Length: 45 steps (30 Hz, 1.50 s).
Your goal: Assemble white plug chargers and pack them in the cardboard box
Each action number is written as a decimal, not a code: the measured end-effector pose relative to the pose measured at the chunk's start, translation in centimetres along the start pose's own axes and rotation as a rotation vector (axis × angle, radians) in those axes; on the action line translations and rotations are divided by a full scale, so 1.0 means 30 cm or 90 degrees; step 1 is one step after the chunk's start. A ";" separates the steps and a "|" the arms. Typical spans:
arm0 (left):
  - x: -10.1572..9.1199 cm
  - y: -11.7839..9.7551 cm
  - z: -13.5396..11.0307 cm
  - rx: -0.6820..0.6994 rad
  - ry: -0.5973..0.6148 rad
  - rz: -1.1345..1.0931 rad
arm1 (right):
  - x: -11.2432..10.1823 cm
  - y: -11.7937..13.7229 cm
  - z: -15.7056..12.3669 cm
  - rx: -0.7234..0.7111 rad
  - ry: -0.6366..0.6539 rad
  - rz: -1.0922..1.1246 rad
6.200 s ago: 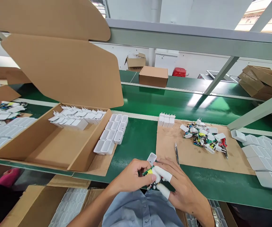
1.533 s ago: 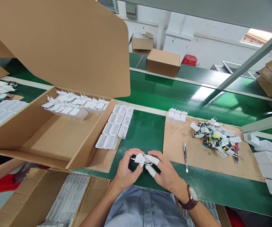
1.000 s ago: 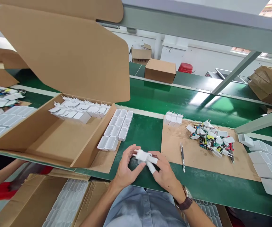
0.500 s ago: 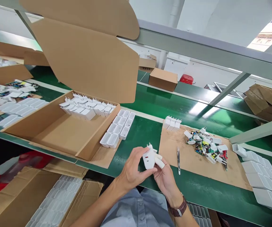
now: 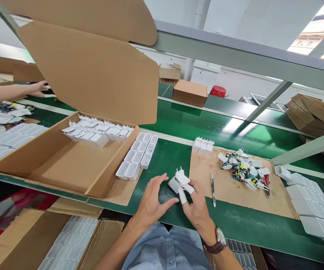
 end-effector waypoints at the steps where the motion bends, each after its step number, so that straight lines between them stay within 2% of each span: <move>1: 0.007 0.027 -0.004 -0.013 0.007 0.007 | 0.009 0.018 -0.007 -0.052 0.020 -0.067; 3: 0.023 0.070 -0.012 -0.032 0.026 0.018 | 0.037 0.034 -0.022 -0.105 0.055 -0.150; 7: 0.044 0.105 -0.023 -0.045 0.057 0.037 | 0.072 0.034 -0.015 -0.102 0.084 -0.174; 12: 0.050 0.095 -0.032 -0.020 0.069 0.052 | 0.049 0.044 0.017 -0.082 0.070 -0.121; 19: 0.051 0.077 -0.031 0.004 0.087 0.068 | 0.042 0.023 0.008 -0.068 0.101 -0.145; 22: 0.054 0.051 -0.026 0.010 0.092 0.055 | 0.037 -0.011 0.005 0.013 0.057 -0.044; 25: 0.043 0.002 -0.027 0.012 0.075 -0.012 | 0.052 -0.083 -0.031 0.222 -0.032 0.220; 28: 0.010 -0.071 -0.033 0.045 0.014 -0.091 | 0.107 -0.122 -0.098 0.444 -0.105 0.476; 30: -0.013 -0.118 -0.036 0.078 -0.033 -0.119 | 0.132 -0.116 -0.126 0.528 -0.132 0.566; 34: -0.031 -0.165 -0.033 0.093 -0.066 -0.118 | 0.159 -0.081 -0.140 0.594 -0.108 0.638; 45: -0.060 -0.198 -0.036 0.103 -0.089 -0.095 | 0.205 -0.011 -0.127 0.638 -0.075 0.705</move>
Point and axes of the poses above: each hand's wrist, its own z-axis towards the middle knuckle, its own x-axis out of the palm, y = z × x, the point moved 9 cm from there along z, towards the middle knuckle, and after that the axes turned 11 degrees about -x, right-handed, at the moved point
